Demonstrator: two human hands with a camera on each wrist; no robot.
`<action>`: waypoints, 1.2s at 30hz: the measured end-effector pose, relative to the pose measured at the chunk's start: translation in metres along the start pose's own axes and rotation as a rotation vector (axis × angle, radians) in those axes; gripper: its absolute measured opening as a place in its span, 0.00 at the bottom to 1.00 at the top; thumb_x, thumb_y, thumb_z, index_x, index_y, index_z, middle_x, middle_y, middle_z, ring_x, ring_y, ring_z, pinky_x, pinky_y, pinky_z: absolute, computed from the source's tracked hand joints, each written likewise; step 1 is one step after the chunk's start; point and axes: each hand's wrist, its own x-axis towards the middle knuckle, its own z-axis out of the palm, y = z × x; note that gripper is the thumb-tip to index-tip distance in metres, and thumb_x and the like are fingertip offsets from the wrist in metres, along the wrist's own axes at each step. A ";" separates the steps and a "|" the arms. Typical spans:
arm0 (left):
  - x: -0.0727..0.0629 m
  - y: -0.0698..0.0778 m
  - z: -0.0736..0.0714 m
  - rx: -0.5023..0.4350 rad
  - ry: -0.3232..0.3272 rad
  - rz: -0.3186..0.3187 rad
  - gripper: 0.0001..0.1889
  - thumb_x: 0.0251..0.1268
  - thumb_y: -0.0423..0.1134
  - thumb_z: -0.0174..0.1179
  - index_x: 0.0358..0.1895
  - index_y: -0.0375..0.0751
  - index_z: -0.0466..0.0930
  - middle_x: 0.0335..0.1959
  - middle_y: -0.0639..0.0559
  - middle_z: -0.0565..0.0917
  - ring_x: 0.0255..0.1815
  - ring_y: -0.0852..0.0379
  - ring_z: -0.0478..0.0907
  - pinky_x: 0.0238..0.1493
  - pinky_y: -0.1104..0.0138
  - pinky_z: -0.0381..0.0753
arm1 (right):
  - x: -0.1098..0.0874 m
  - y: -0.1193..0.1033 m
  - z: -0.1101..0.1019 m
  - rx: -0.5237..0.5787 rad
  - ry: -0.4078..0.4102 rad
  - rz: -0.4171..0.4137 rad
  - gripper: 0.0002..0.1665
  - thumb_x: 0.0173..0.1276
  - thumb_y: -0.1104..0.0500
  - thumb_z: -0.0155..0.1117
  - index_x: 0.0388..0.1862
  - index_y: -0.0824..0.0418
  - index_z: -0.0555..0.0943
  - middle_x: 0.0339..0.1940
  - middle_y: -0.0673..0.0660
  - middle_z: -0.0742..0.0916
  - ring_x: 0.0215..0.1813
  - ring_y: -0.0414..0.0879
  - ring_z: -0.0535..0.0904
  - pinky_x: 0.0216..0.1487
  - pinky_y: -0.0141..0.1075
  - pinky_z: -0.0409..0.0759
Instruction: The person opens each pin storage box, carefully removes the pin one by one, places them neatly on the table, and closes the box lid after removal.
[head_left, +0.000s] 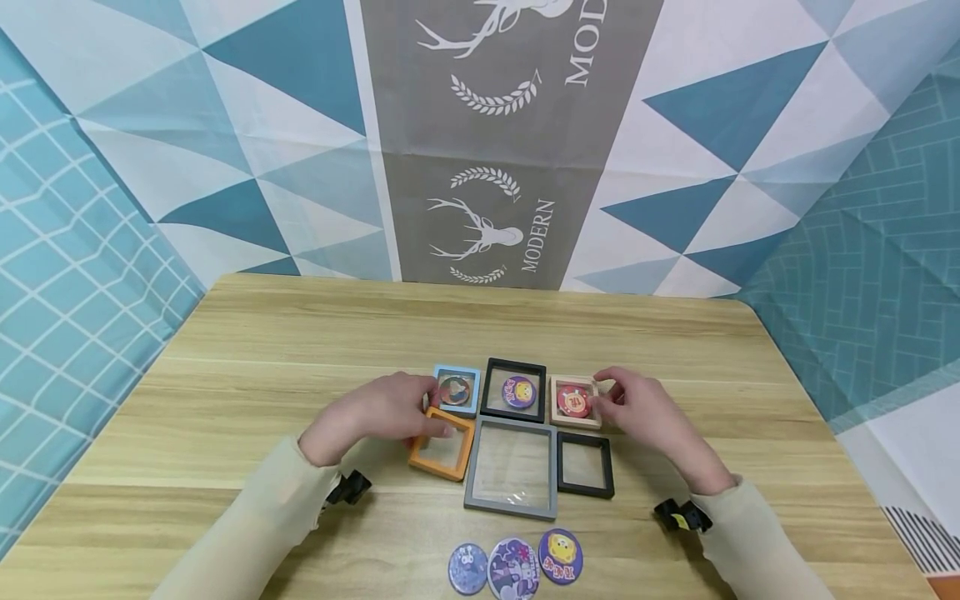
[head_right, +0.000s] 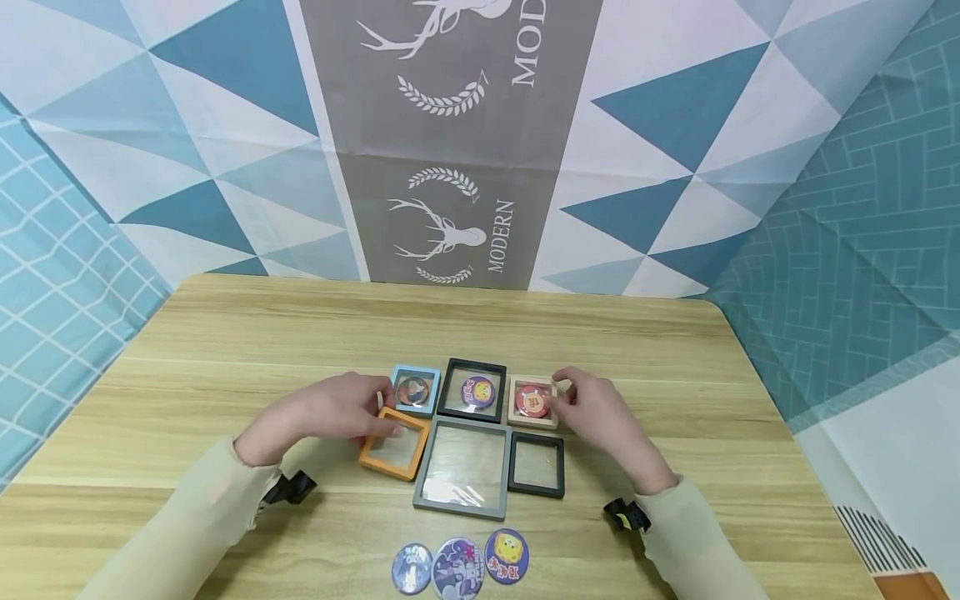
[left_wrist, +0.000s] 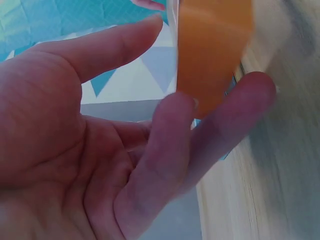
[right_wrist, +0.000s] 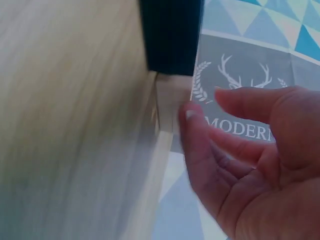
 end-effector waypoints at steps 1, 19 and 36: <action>0.000 0.001 0.000 0.016 -0.002 -0.006 0.19 0.59 0.54 0.70 0.38 0.45 0.75 0.22 0.54 0.79 0.20 0.58 0.75 0.26 0.65 0.71 | 0.001 0.001 0.001 -0.011 -0.015 0.011 0.24 0.71 0.57 0.65 0.62 0.66 0.75 0.28 0.53 0.81 0.25 0.45 0.75 0.25 0.38 0.75; -0.002 0.006 0.001 0.094 0.100 0.014 0.20 0.60 0.59 0.68 0.34 0.45 0.79 0.21 0.54 0.77 0.21 0.58 0.72 0.25 0.64 0.71 | 0.001 -0.001 0.004 0.003 -0.057 0.063 0.34 0.69 0.60 0.65 0.69 0.72 0.68 0.23 0.52 0.81 0.22 0.43 0.78 0.21 0.37 0.74; -0.001 0.044 0.044 -0.032 0.334 0.445 0.47 0.46 0.64 0.74 0.72 0.56 0.67 0.65 0.57 0.72 0.59 0.55 0.75 0.59 0.52 0.75 | -0.045 -0.069 0.009 0.077 0.045 -0.152 0.30 0.61 0.63 0.67 0.63 0.68 0.76 0.22 0.44 0.80 0.18 0.37 0.75 0.17 0.33 0.75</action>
